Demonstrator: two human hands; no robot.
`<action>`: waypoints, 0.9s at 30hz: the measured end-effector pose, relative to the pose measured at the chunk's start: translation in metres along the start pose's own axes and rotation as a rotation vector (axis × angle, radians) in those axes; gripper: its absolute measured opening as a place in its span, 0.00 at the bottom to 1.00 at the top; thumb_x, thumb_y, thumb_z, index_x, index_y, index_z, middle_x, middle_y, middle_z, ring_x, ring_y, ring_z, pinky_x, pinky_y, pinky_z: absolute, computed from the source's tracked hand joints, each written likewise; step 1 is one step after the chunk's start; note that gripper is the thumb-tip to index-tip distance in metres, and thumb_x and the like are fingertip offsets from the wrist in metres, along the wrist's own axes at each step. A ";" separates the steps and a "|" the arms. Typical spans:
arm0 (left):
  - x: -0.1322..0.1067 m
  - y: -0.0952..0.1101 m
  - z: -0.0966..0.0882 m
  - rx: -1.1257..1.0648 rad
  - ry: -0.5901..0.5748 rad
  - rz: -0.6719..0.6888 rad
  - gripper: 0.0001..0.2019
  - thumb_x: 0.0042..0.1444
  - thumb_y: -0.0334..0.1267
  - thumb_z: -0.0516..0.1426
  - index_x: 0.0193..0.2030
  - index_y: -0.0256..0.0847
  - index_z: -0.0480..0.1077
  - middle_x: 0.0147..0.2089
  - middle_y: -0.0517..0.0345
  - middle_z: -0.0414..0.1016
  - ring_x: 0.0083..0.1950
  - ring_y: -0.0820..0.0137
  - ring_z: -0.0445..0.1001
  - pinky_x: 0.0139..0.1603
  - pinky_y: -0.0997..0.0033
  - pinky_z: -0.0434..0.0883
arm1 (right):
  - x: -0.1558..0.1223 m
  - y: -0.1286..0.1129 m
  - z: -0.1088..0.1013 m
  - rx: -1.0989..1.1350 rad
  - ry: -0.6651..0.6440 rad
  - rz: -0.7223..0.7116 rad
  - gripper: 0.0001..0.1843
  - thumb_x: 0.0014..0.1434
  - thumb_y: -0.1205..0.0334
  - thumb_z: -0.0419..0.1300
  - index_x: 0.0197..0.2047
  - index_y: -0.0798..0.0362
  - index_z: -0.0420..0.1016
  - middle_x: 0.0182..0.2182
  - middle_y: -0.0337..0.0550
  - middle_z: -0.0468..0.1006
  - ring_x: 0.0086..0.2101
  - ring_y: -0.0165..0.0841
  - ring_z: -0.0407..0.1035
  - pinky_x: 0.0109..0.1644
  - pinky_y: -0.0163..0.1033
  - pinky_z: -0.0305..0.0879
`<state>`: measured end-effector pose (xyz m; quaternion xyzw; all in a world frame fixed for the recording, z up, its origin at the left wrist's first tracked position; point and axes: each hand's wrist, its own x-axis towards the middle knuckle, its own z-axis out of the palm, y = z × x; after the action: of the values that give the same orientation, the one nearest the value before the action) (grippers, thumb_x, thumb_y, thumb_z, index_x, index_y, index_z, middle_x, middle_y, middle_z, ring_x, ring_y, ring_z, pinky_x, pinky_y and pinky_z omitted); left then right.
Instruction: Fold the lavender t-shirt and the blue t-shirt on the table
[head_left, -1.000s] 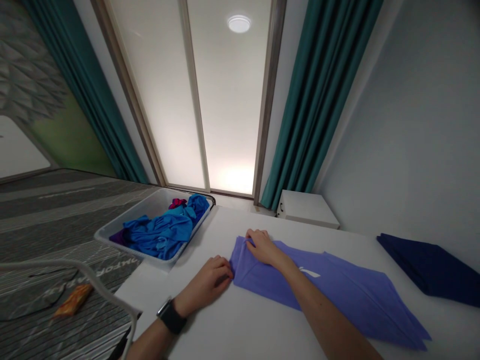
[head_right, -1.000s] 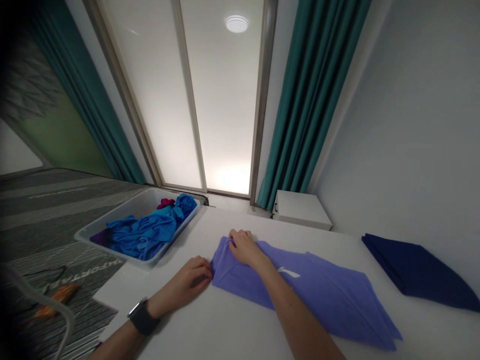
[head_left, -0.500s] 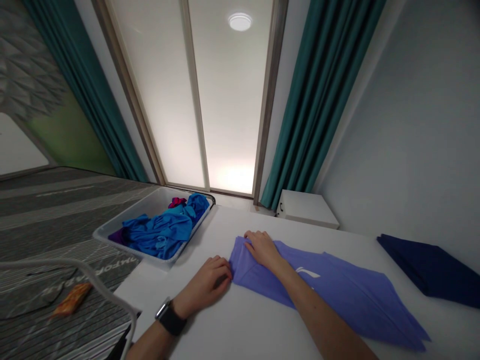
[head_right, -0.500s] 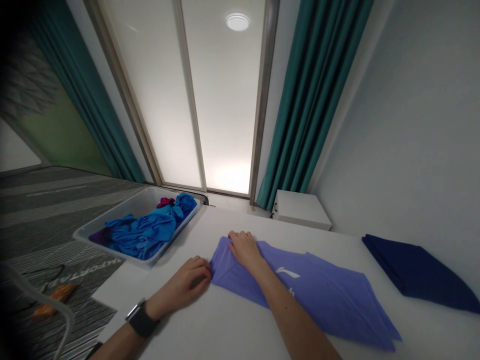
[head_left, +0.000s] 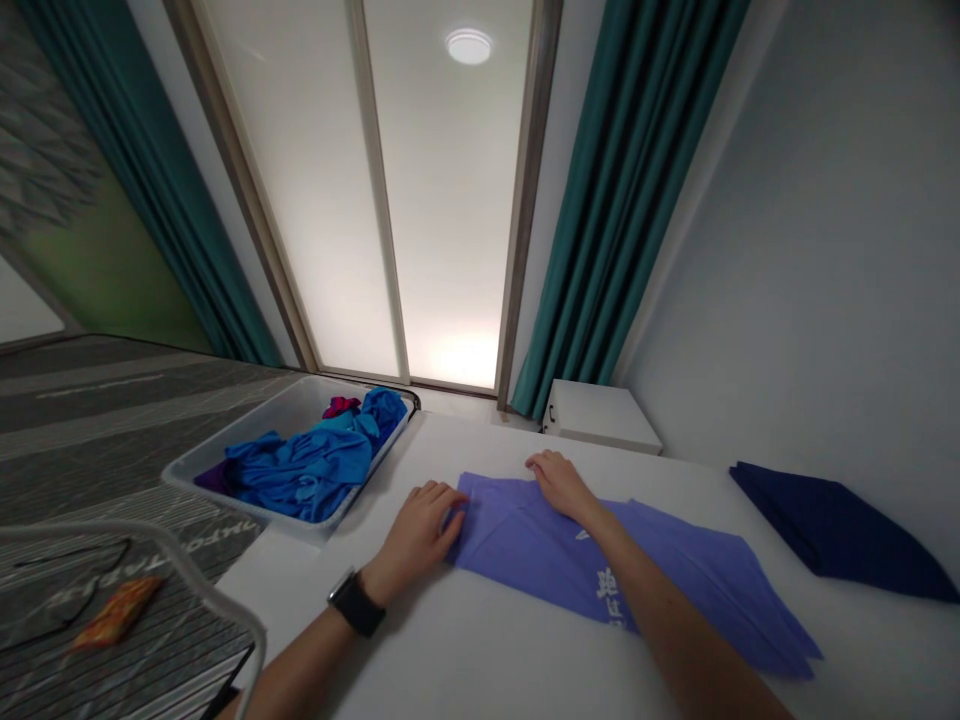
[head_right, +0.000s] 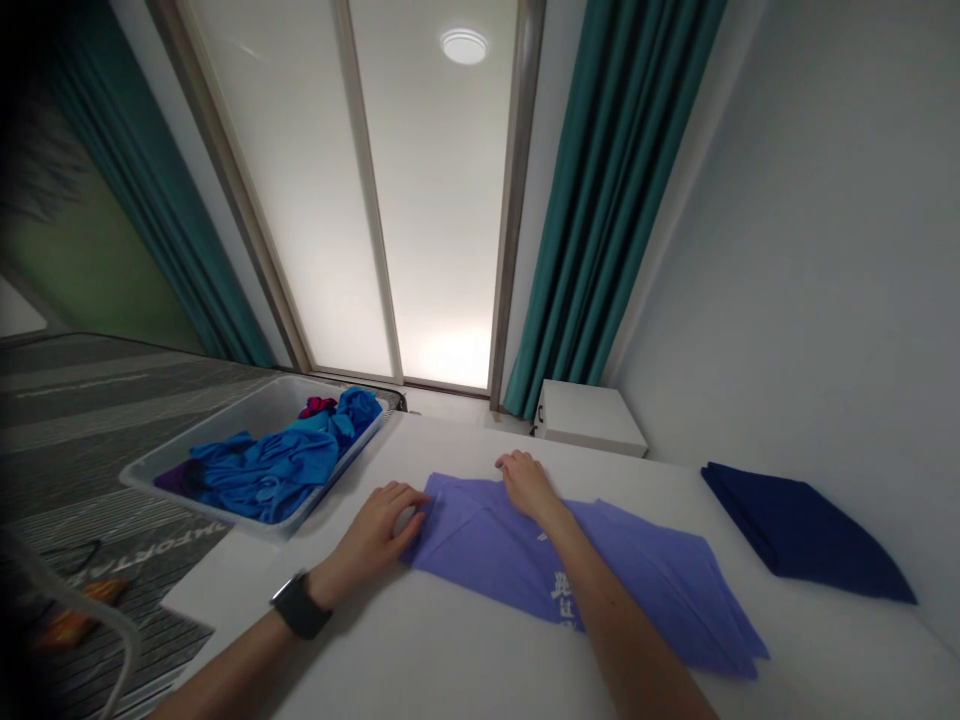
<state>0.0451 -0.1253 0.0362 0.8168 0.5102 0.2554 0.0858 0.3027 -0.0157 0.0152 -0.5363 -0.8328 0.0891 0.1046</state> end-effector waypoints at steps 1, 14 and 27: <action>0.007 0.002 0.002 0.020 -0.008 -0.018 0.10 0.63 0.36 0.51 0.46 0.42 0.71 0.43 0.53 0.75 0.47 0.62 0.71 0.48 0.61 0.65 | 0.000 0.003 -0.001 -0.010 -0.009 0.010 0.19 0.67 0.69 0.43 0.49 0.55 0.74 0.45 0.48 0.75 0.47 0.35 0.65 0.51 0.38 0.55; 0.005 0.014 0.037 0.150 -0.073 -0.146 0.21 0.63 0.42 0.52 0.61 0.41 0.60 0.56 0.47 0.68 0.56 0.56 0.65 0.57 0.56 0.60 | -0.003 0.011 -0.001 -0.056 -0.031 -0.022 0.10 0.65 0.66 0.50 0.40 0.54 0.72 0.41 0.46 0.75 0.43 0.35 0.65 0.47 0.37 0.56; 0.011 -0.011 0.035 -0.104 0.048 -0.170 0.15 0.62 0.34 0.51 0.54 0.41 0.66 0.44 0.52 0.76 0.47 0.61 0.72 0.50 0.58 0.65 | -0.008 -0.001 0.011 -0.166 0.088 -0.001 0.12 0.66 0.66 0.48 0.46 0.52 0.72 0.44 0.49 0.75 0.47 0.39 0.65 0.49 0.42 0.56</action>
<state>0.0581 -0.1064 0.0055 0.7588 0.5655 0.2928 0.1371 0.3024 -0.0239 0.0038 -0.5462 -0.8321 -0.0039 0.0965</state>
